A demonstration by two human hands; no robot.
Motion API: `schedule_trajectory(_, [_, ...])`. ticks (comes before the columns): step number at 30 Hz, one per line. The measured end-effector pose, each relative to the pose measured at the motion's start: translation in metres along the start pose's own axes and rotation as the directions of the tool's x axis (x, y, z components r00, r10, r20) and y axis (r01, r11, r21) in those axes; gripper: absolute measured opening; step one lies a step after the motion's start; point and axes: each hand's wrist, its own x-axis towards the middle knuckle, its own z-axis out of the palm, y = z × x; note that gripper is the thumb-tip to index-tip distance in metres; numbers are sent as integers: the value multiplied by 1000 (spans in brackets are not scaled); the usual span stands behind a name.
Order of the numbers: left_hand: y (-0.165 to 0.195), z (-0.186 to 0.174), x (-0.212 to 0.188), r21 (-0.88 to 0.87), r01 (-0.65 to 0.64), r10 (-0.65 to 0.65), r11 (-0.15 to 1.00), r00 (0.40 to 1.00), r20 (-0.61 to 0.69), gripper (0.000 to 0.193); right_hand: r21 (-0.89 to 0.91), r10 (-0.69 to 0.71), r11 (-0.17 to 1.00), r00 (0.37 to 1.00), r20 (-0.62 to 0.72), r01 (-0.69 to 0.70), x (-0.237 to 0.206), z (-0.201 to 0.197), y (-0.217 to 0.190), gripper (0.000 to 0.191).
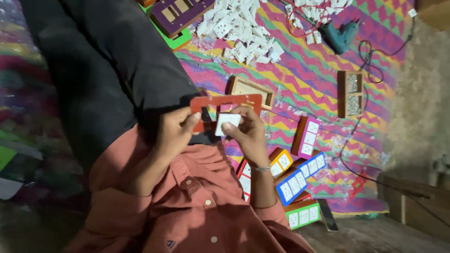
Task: The person lies on a mat on the floor assembling electrical switch boards. They use a screwdriver to drive screws and fit white switch/socket modules into a red plastic frame, then pick additional switch modules from a pile on the mat and press them into the frame.
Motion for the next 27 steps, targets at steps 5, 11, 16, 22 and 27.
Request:
schedule_trajectory(5, [-4,0,-13,78,-77,72,994,995,62,25,48,7,999,989,-149,0,-1,34,31,20])
schedule_trajectory(11, [-17,5,-15,182,-94,92,979,996,18,25,-623,-533,713,827,-182,323,-15,45,42,20])
schedule_trajectory(16, [-18,3,-19,31,-167,167,986,986,5,30,-787,-601,572,772,-210,231,-8,40,39,29])
schedule_trajectory(22, [-30,3,-18,4,-207,207,978,978,4,32,-551,-540,785,749,-384,283,-3,58,69,20])
schedule_trajectory(27, [-36,6,-22,-81,-187,188,979,982,-2,31,-552,-548,781,745,-381,292,-2,65,75,24])
